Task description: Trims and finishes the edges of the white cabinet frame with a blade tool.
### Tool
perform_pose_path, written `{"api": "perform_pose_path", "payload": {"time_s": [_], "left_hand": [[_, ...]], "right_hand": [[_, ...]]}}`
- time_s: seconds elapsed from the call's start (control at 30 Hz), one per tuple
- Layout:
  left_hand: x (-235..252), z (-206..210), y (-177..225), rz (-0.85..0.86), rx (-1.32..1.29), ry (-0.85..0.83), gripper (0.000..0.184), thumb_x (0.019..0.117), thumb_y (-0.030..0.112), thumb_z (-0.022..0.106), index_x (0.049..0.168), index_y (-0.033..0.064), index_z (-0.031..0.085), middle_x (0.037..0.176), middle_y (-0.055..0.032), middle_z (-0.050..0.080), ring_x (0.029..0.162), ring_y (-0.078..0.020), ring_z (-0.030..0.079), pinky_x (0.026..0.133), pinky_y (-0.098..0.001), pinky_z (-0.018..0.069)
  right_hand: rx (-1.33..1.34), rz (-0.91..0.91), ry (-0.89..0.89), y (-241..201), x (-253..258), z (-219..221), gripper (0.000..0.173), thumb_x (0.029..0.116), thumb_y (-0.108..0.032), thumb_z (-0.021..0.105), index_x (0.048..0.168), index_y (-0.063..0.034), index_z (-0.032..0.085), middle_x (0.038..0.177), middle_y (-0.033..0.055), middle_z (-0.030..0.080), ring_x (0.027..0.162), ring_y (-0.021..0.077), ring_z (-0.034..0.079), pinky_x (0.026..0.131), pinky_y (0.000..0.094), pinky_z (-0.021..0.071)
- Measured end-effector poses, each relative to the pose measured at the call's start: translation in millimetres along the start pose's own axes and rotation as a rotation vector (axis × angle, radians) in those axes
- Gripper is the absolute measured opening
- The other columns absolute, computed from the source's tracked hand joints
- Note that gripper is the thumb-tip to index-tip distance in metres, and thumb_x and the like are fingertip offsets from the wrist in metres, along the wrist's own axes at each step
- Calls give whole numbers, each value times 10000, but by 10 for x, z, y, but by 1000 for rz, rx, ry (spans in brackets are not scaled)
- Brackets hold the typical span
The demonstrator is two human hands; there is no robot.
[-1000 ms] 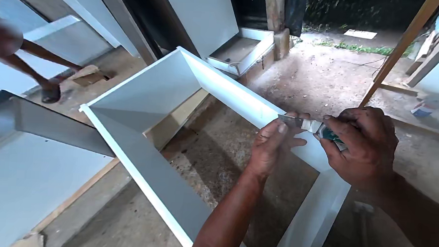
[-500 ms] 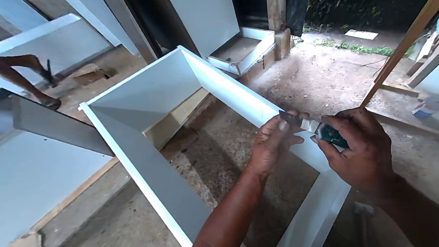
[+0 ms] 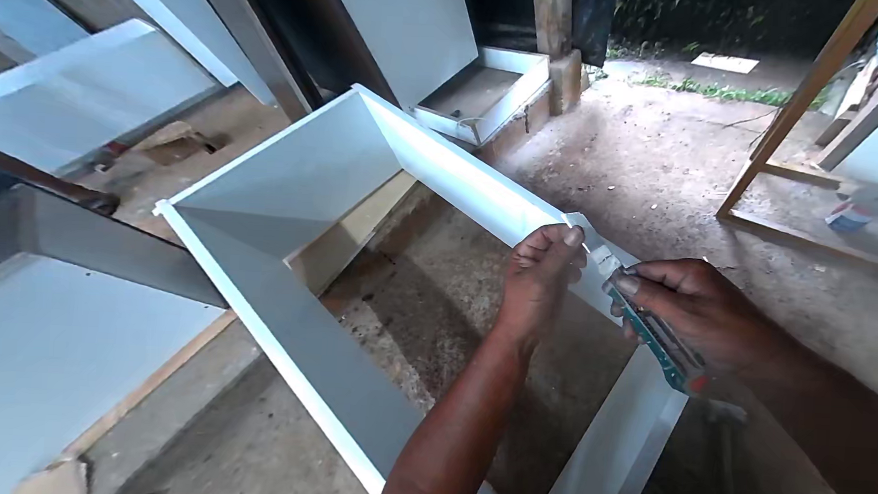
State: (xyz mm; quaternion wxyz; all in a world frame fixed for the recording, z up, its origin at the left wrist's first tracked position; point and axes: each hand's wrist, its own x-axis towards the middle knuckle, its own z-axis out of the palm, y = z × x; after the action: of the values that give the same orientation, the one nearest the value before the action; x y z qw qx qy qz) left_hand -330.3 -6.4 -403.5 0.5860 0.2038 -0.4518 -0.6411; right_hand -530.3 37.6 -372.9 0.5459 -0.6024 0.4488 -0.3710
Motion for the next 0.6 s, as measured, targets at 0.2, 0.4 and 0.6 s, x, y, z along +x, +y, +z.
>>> {"api": "perform_pose_path", "payload": {"time_s": [0.2,0.4,0.6], "left_hand": [[17,-72,-35,-1,5,-72,119,1033,231,620,971,133,645,812,-19,628,673,-62,589,617,-197,504],[-28,-22,19,-53,41,-73,100,1040,246,573,970,179,598,786,12,595,621,-44,527,556,-183,444],[-5,-61,-46,-66,-71,-77,106,1028,253,616,1067,158,643,839,-11,630,680,-64,591,598,-202,502]], "right_hand": [[31,52,-6,-3,-8,12,272,1057,-272,567,1018,-58,730,847,116,729,675,210,713,613,311,624],[121,27,11,86,-12,62,263,1029,-268,563,1029,-60,724,879,114,729,697,205,715,624,314,626],[152,31,15,67,-11,87,263,1039,-248,566,1023,-36,720,875,136,721,689,214,709,631,326,629]]}}
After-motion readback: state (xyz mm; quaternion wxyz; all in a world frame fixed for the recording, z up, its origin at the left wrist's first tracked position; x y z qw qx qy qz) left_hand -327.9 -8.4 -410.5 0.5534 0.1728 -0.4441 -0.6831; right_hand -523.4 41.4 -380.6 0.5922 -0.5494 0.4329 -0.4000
